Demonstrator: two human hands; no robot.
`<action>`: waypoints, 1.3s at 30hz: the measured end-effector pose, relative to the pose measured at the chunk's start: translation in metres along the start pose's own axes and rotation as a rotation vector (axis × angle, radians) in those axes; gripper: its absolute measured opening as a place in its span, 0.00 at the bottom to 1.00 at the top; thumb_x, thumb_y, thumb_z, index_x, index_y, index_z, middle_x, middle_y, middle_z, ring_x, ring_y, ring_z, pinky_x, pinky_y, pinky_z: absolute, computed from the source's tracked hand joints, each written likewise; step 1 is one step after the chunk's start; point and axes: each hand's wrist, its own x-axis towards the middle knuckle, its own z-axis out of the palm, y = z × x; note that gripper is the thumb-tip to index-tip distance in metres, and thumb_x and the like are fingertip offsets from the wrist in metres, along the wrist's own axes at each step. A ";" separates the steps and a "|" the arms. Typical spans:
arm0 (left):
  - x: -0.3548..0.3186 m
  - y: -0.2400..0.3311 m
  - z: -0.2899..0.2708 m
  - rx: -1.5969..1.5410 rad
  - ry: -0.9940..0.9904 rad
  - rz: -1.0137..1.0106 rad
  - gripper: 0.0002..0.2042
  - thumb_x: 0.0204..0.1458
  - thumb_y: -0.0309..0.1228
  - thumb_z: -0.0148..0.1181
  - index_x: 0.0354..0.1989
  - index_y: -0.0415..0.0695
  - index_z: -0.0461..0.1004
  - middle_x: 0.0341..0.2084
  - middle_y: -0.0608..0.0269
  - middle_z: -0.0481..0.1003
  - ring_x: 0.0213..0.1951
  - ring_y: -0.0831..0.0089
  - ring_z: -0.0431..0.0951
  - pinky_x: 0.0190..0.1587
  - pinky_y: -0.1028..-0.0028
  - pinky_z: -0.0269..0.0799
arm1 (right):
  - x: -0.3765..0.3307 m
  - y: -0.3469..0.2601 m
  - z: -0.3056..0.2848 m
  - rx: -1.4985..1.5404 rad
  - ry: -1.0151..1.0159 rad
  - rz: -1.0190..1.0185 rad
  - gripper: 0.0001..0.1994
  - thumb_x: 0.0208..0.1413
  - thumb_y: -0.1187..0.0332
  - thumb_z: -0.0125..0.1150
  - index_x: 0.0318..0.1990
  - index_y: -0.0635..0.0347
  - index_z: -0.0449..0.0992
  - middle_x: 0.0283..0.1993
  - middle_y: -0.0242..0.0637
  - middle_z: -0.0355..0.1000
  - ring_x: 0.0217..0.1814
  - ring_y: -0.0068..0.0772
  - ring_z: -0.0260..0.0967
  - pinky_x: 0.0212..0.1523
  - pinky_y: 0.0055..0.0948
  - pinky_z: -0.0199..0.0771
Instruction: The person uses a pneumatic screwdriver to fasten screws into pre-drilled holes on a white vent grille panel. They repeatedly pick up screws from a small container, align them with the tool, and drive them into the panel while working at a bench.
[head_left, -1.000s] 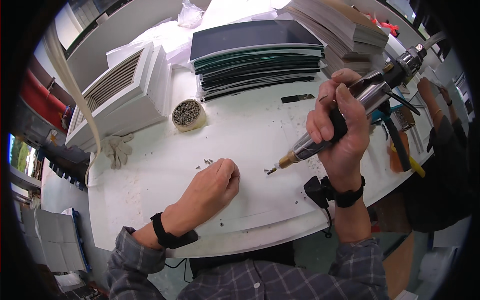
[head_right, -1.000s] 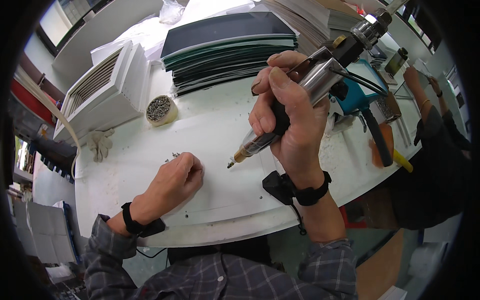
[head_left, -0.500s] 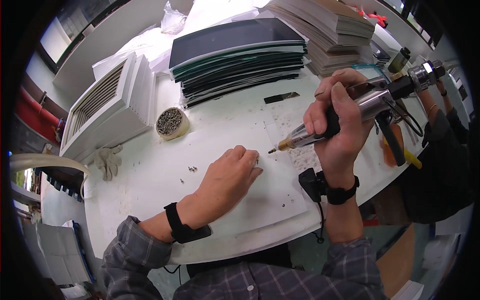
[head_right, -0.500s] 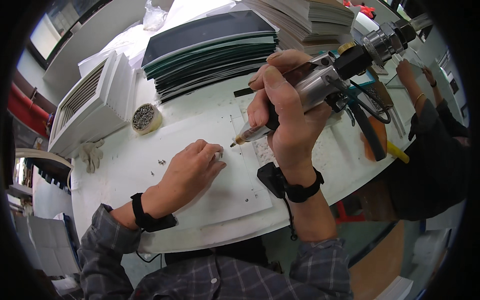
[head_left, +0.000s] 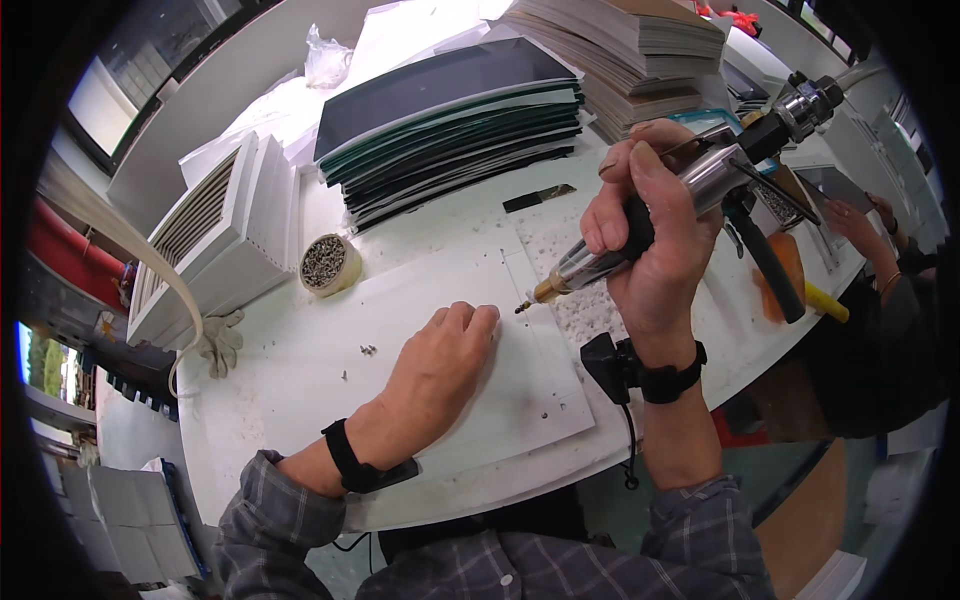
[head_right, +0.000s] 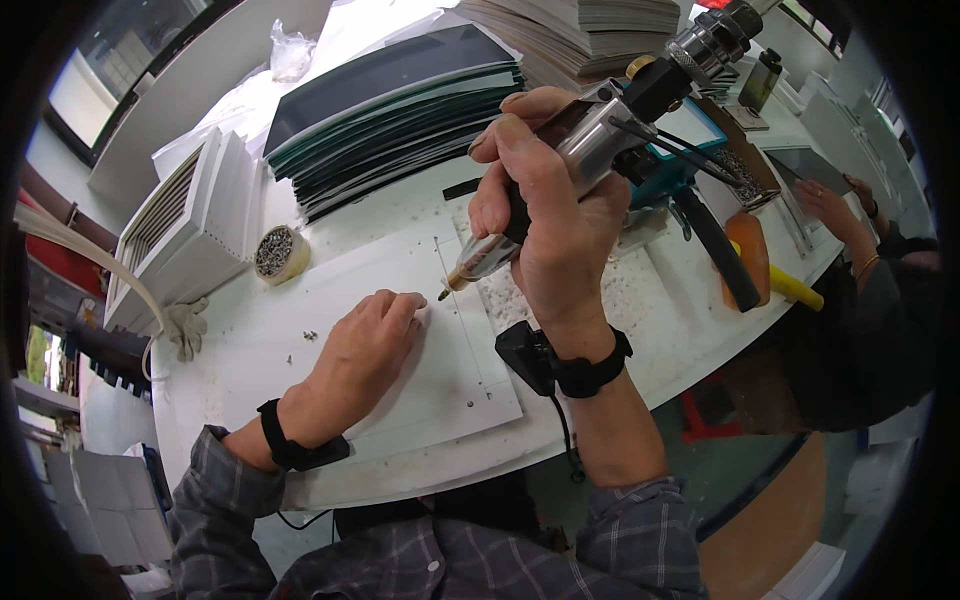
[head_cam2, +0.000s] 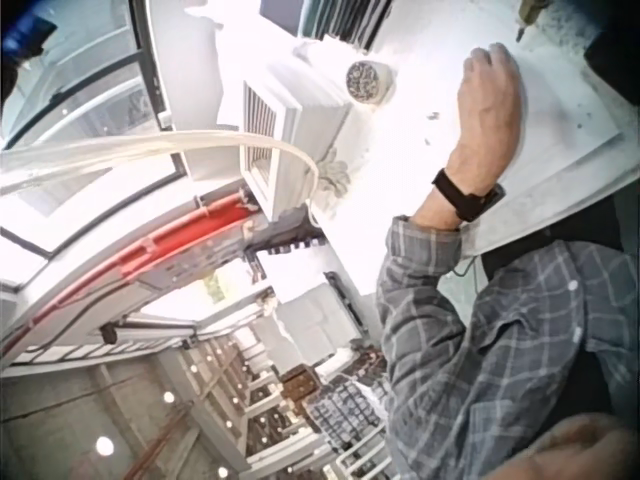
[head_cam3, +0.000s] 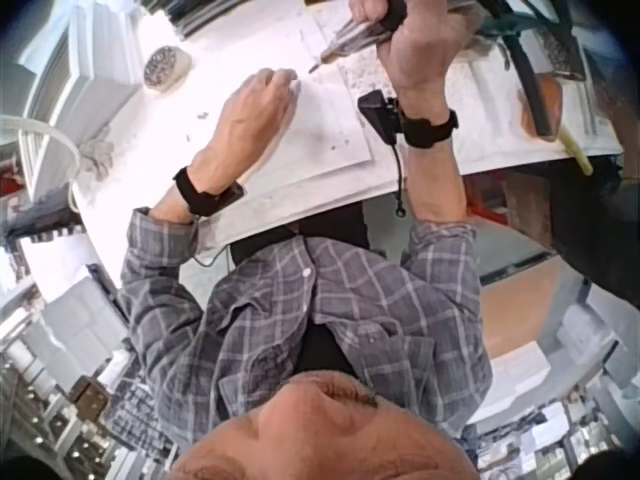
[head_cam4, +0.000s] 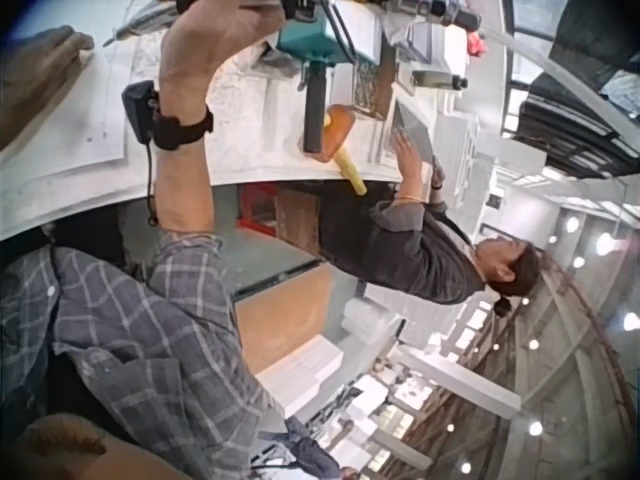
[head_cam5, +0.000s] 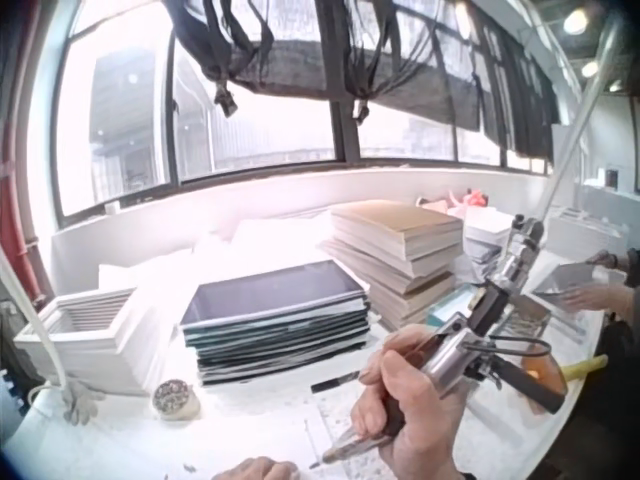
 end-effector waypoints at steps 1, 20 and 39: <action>0.001 -0.001 0.002 0.006 -0.003 -0.021 0.06 0.57 0.26 0.59 0.41 0.39 0.71 0.34 0.53 0.73 0.39 0.54 0.77 0.43 0.61 0.75 | 0.000 0.000 0.000 -0.031 -0.008 -0.002 0.10 0.63 0.69 0.57 0.49 0.63 0.70 0.34 0.37 0.72 0.18 0.19 0.62 0.20 0.24 0.66; 0.004 -0.005 0.009 -0.020 0.066 -0.065 0.07 0.55 0.23 0.61 0.39 0.40 0.71 0.31 0.53 0.73 0.35 0.54 0.76 0.38 0.60 0.74 | -0.003 0.001 0.000 0.000 -0.023 -0.001 0.08 0.61 0.70 0.59 0.44 0.65 0.74 0.29 0.37 0.75 0.17 0.18 0.66 0.19 0.24 0.69; -0.014 -0.008 0.004 -0.937 -0.075 -0.379 0.07 0.60 0.23 0.60 0.44 0.39 0.71 0.35 0.64 0.77 0.37 0.82 0.77 0.41 0.78 0.74 | -0.002 -0.005 0.002 0.187 -0.003 0.134 0.11 0.61 0.69 0.60 0.47 0.64 0.71 0.31 0.38 0.73 0.16 0.21 0.64 0.19 0.27 0.68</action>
